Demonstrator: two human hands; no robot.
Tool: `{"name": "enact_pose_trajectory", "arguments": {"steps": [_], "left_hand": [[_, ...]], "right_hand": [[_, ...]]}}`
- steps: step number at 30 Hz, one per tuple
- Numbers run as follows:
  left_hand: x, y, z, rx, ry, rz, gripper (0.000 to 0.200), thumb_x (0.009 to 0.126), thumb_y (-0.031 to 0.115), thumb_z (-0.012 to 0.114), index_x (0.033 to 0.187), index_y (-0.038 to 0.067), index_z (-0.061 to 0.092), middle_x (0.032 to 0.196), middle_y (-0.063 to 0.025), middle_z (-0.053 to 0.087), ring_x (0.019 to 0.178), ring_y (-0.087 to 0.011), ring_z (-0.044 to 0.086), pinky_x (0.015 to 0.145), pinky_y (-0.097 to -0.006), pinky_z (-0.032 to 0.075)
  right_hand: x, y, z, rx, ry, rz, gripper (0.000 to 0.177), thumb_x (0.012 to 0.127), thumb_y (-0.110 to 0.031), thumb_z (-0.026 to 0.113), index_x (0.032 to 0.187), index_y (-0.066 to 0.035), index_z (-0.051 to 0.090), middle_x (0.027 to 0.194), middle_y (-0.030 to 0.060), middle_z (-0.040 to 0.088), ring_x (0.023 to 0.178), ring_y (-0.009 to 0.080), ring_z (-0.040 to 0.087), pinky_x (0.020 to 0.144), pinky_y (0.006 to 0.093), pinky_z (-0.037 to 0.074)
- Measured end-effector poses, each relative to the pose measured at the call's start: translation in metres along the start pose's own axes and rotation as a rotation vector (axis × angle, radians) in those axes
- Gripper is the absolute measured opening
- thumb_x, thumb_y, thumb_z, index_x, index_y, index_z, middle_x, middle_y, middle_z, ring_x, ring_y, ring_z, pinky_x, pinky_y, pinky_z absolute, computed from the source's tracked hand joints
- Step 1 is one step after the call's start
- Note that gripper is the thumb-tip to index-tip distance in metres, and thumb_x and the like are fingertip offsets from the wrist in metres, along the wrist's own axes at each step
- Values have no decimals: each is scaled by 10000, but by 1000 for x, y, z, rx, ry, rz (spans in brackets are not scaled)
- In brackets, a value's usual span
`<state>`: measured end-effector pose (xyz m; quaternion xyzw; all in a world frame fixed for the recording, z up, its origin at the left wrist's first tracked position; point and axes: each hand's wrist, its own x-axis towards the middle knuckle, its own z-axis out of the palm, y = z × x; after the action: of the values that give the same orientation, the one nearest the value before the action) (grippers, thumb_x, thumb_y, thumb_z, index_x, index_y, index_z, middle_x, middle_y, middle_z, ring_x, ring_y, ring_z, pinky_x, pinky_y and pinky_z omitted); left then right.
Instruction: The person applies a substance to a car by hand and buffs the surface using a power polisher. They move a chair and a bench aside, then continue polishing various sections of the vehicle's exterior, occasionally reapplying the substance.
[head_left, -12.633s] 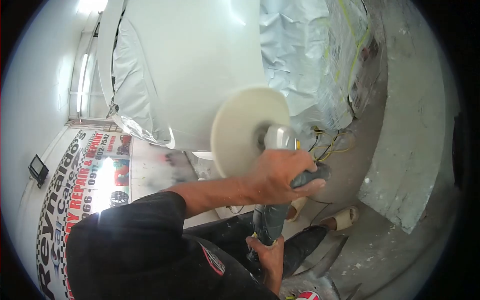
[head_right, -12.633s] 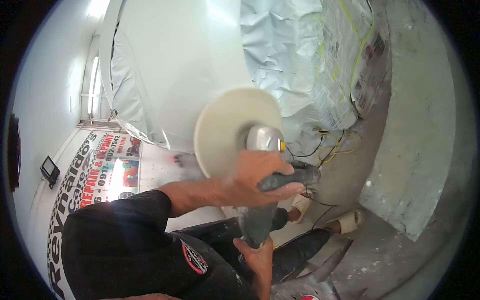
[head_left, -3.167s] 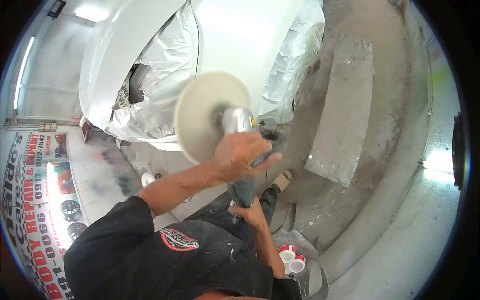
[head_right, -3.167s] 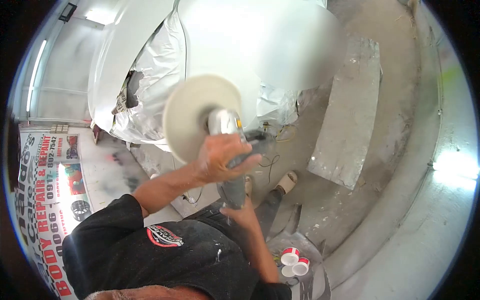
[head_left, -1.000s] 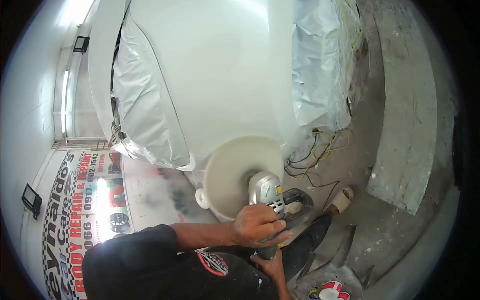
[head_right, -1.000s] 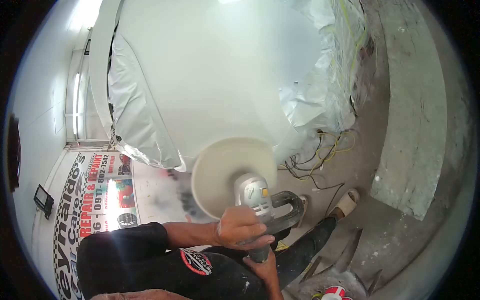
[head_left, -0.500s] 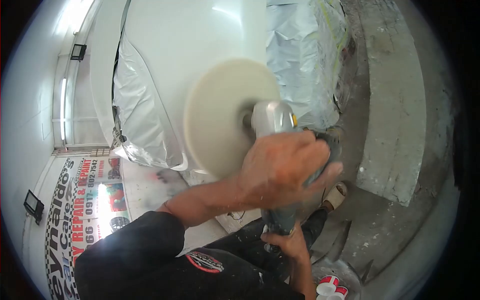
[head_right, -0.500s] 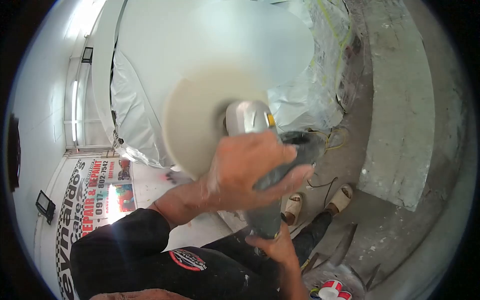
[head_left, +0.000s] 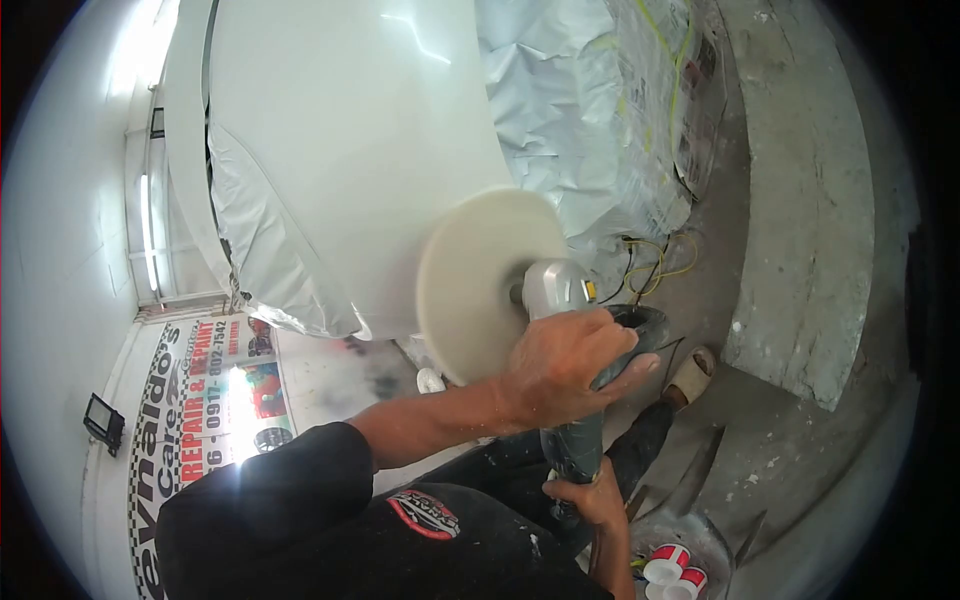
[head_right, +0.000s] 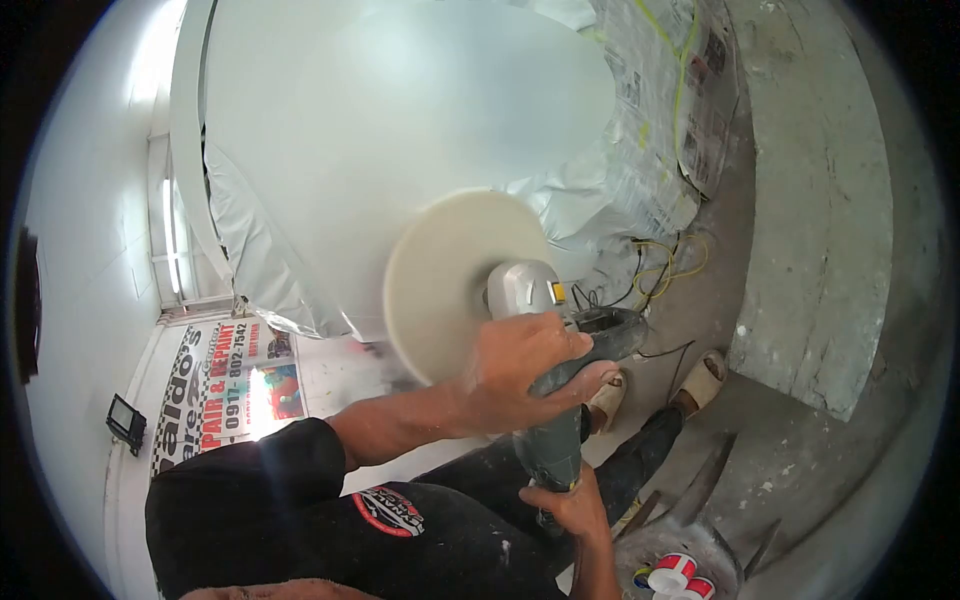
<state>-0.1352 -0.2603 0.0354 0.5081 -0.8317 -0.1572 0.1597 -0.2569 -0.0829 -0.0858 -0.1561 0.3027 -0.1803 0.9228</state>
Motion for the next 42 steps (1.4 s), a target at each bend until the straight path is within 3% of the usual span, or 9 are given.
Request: {"name": "enact_pose_trajectory", "arguments": {"steps": [5, 10, 13, 16, 17, 20, 30, 36, 42], "left_hand": [[17, 1, -14, 4, 48, 24, 241, 824, 151, 837, 866, 46, 624, 695, -79, 546, 585, -257, 586, 526, -390, 471], [83, 3, -56, 83, 192, 175, 260, 824, 158, 838, 840, 51, 601, 695, -89, 555, 589, -258, 596, 527, -383, 471], [118, 2, -82, 74, 212, 200, 281, 775, 114, 904, 904, 0, 682, 692, -85, 629, 577, -159, 616, 519, -308, 480], [129, -7, -85, 64, 210, 212, 290, 780, 131, 909, 902, 3, 679, 697, -68, 635, 593, -127, 616, 519, -298, 477], [126, -5, -82, 59, 191, 179, 278, 800, 150, 881, 873, 19, 648, 692, -73, 611, 591, -177, 608, 525, -329, 476], [101, 0, -63, 42, 124, 104, 274, 843, 190, 823, 818, 50, 589, 685, -83, 565, 592, -283, 599, 542, -395, 480], [-10, -27, 38, -74, -143, -123, 254, 826, 195, 849, 884, 31, 664, 748, -105, 640, 642, -290, 655, 561, -388, 507], [-39, -31, 63, -21, -258, -165, 267, 799, 164, 877, 903, 15, 683, 731, -121, 641, 611, -281, 643, 537, -372, 491], [-46, 0, 26, 114, -317, -168, 272, 874, 290, 789, 850, 60, 647, 725, -85, 584, 621, -288, 612, 549, -412, 487]], "right_hand": [[3, -19, 1, -21, 18, -45, 472, 659, -104, 881, 1064, -2, 662, 884, 53, 691, 782, 167, 656, 741, 341, 534], [15, -101, 9, -106, 17, -113, 440, 660, -94, 875, 1045, 1, 685, 903, 52, 700, 787, 156, 650, 747, 336, 531], [19, -155, 20, -102, 50, -222, 305, 649, -87, 844, 909, -5, 709, 778, 40, 700, 694, 143, 657, 663, 305, 513], [26, -162, 19, -156, 55, -223, 293, 650, -83, 839, 903, -12, 711, 785, 26, 689, 696, 136, 643, 665, 302, 504], [27, -161, 18, -150, 51, -225, 300, 646, -78, 842, 909, -15, 712, 790, 24, 689, 699, 136, 642, 667, 301, 503], [19, -123, 20, -4, 9, -194, 440, 669, -60, 872, 1063, 7, 688, 926, 26, 698, 823, 141, 644, 734, 315, 521], [4, 25, 21, 267, 85, 128, 355, 668, -69, 850, 974, -5, 681, 831, 61, 695, 716, 166, 645, 672, 327, 507], [6, 65, 21, 396, 82, 142, 368, 669, -84, 852, 984, -3, 680, 836, 75, 697, 711, 166, 643, 665, 324, 508], [5, 65, 28, 206, -40, -39, 525, 672, -100, 865, 1155, -14, 675, 992, 61, 705, 905, 169, 646, 825, 331, 515]]}}
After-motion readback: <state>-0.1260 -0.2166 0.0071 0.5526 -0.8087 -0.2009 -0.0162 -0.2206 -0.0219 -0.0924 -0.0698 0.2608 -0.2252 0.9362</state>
